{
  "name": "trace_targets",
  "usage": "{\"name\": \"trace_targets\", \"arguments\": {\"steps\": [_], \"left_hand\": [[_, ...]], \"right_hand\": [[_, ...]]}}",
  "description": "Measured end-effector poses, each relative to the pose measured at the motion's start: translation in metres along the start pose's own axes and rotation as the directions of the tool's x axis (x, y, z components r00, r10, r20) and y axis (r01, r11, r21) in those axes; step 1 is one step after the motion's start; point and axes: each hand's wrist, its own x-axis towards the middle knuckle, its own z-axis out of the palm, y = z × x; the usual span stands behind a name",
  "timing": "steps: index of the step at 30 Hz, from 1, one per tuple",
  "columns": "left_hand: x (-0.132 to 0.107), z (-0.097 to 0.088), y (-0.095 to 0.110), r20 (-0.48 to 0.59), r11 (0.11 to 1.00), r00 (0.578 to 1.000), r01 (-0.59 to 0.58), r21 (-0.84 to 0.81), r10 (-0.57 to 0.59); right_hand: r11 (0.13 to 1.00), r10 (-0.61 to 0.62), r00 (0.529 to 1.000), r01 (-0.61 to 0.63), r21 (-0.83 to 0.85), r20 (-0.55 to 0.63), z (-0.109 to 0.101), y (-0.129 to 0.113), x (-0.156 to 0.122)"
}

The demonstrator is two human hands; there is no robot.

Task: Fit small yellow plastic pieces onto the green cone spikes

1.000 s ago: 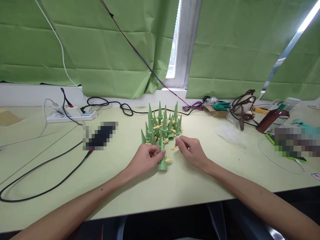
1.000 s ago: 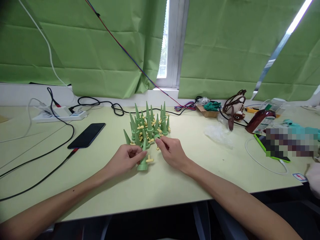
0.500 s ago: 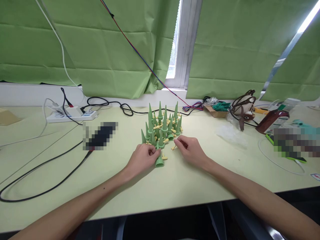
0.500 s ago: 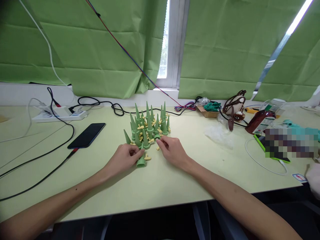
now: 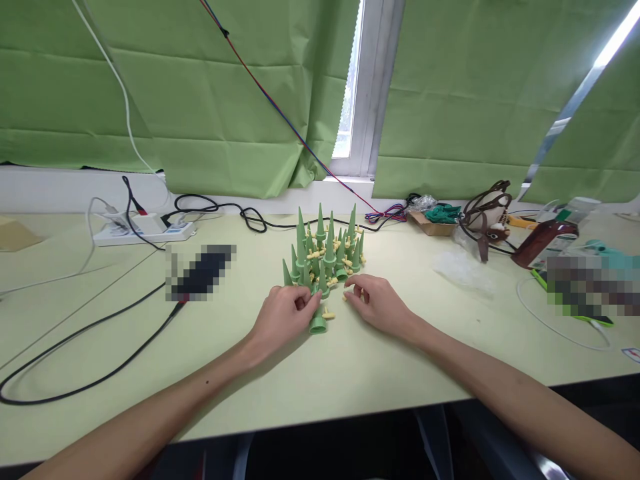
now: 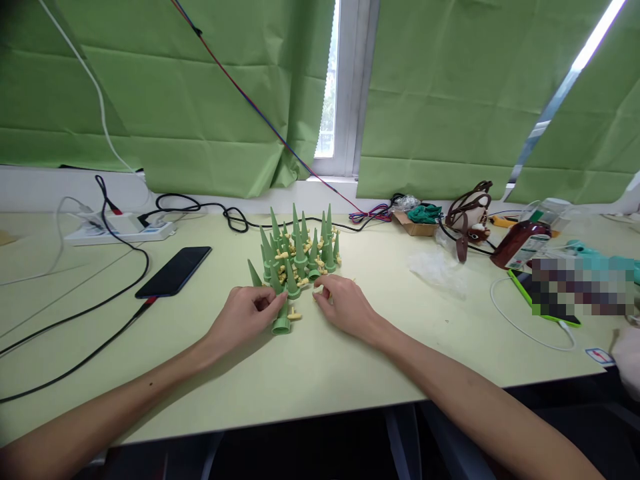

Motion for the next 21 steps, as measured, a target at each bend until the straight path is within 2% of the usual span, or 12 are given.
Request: {"name": "trace_targets", "arguments": {"steps": [6,10,21], "left_hand": [[-0.0021,0.0003,0.0038,-0.049,0.985,0.989,-0.144,-0.095,0.140],[-0.0028,0.0015,0.0032,-0.095,0.967,0.967,-0.243,-0.070,0.236],[-0.0029,0.0027,0.0021,-0.096,0.953,0.950,-0.302,-0.029,0.298]], "right_hand": [[0.999,0.004,0.998,0.000,-0.051,0.070,0.0006,-0.0022,-0.0004],[0.997,-0.006,0.993,0.014,-0.078,0.115,0.0012,-0.0028,-0.0007],[0.996,-0.025,0.988,0.037,-0.075,0.150,0.0008,-0.0050,-0.0026]]}}
